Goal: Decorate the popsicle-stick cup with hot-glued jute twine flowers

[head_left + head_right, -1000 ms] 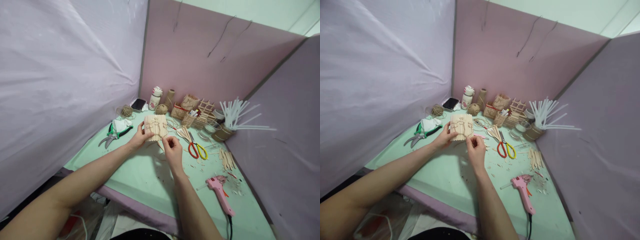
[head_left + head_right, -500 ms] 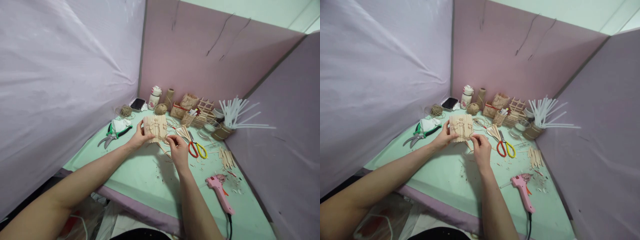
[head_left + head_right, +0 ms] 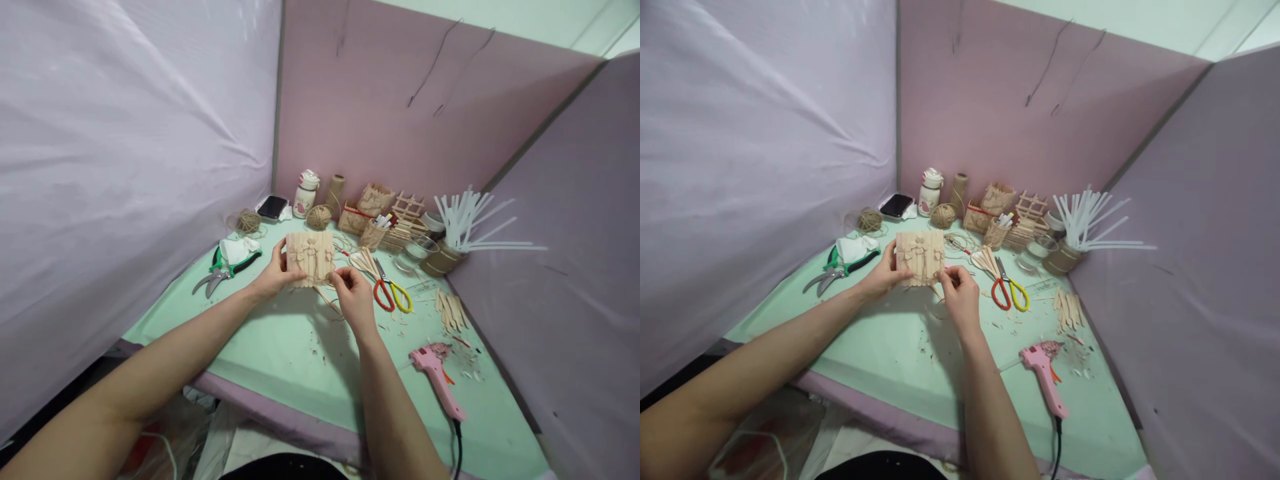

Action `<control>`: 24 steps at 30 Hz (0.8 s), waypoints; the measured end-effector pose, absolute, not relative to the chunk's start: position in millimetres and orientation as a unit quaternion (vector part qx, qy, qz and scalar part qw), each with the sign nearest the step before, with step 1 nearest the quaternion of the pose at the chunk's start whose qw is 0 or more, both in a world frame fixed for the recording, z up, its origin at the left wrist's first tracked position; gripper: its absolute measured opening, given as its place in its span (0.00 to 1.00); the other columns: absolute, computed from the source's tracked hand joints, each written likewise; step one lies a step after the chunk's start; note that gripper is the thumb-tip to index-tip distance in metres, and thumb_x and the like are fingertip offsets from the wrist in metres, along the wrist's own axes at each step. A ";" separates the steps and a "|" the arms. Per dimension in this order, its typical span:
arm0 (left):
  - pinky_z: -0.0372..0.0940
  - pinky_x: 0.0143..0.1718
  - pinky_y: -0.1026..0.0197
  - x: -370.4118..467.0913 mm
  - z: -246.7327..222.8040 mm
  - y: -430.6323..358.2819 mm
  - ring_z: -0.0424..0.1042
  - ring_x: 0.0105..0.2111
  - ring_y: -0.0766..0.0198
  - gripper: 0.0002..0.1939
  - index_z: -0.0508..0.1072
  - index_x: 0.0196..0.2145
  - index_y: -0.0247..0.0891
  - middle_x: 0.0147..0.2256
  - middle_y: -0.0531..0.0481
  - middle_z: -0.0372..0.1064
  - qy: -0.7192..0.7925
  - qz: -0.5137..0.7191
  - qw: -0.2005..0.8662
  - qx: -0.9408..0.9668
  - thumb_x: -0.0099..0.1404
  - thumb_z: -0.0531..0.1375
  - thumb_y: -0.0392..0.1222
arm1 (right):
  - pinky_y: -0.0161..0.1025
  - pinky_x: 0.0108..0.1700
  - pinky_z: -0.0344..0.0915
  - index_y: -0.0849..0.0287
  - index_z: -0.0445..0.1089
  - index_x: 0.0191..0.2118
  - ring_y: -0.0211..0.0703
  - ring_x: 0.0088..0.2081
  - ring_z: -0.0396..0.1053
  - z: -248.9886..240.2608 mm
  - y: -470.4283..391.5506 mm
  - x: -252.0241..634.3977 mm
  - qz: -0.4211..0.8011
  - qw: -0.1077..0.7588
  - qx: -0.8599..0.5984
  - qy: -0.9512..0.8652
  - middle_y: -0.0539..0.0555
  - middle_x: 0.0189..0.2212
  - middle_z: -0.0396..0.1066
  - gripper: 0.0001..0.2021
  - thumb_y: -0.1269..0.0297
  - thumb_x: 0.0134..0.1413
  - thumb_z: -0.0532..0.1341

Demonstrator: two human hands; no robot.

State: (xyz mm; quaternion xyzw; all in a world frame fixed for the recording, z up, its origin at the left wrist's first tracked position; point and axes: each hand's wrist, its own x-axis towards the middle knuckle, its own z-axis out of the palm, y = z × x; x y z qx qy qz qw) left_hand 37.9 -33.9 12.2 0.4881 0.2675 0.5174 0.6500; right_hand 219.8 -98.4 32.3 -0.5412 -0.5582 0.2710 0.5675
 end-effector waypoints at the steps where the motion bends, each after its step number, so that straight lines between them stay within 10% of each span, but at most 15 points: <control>1: 0.59 0.59 0.37 38.5 13.9 -35.1 0.60 0.62 0.38 0.66 0.38 0.67 0.42 0.64 0.30 0.56 0.268 0.517 0.654 0.483 0.40 0.75 0.40 | 0.37 0.32 0.60 0.57 0.67 0.30 0.39 0.28 0.64 32.4 -98.2 218.8 0.274 0.573 -0.540 -0.553 0.48 0.26 0.69 0.12 0.53 0.52 0.62; 24: 0.59 0.60 0.37 42.9 16.3 -39.6 0.61 0.62 0.39 0.62 0.41 0.67 0.43 0.63 0.31 0.57 0.286 0.494 0.686 0.452 0.43 0.74 0.40 | 0.36 0.33 0.59 0.56 0.65 0.30 0.38 0.29 0.61 34.9 -100.0 211.5 0.332 0.618 -0.511 -0.496 0.47 0.26 0.64 0.10 0.55 0.53 0.59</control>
